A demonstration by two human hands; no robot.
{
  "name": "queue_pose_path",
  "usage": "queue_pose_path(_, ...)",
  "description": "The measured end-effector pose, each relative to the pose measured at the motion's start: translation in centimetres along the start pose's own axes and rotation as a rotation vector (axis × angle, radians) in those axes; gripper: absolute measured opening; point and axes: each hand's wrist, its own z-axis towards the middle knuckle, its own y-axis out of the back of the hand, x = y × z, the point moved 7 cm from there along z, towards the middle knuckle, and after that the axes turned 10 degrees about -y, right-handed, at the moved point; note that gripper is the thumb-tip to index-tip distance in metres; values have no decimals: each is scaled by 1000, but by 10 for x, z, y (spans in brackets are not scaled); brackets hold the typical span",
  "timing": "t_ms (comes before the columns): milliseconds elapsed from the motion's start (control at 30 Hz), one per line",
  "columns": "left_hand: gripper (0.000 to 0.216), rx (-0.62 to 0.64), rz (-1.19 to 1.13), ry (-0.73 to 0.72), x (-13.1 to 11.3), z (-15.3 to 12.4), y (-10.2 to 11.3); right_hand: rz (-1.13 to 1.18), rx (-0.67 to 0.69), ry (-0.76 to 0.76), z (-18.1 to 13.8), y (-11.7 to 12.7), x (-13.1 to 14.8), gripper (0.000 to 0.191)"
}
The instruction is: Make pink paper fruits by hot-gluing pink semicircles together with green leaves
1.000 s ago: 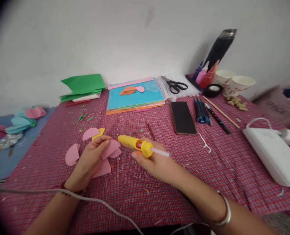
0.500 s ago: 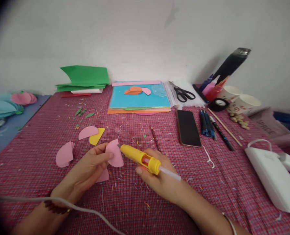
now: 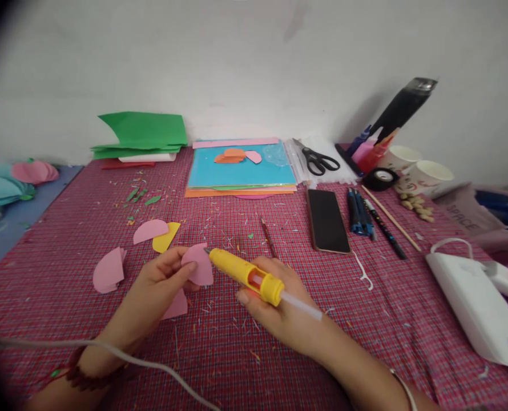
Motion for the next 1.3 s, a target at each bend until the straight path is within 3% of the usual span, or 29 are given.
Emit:
queue_pose_path(167,15,-18,135,-95,-7,0,5,4,11,5,-1,-1,-2,22)
queue_pose_path(633,18,18,226,-123,-10,0,4,3,-27,30,2,1,2,24)
queue_pose_path(900,17,-92,190,-151,-15,0,15,-90,51,25,0,-3,4,23)
queue_pose_path(1300,16,-153,-190,-39,-15,3,19,-108,60,79,-3,-9,6,26)
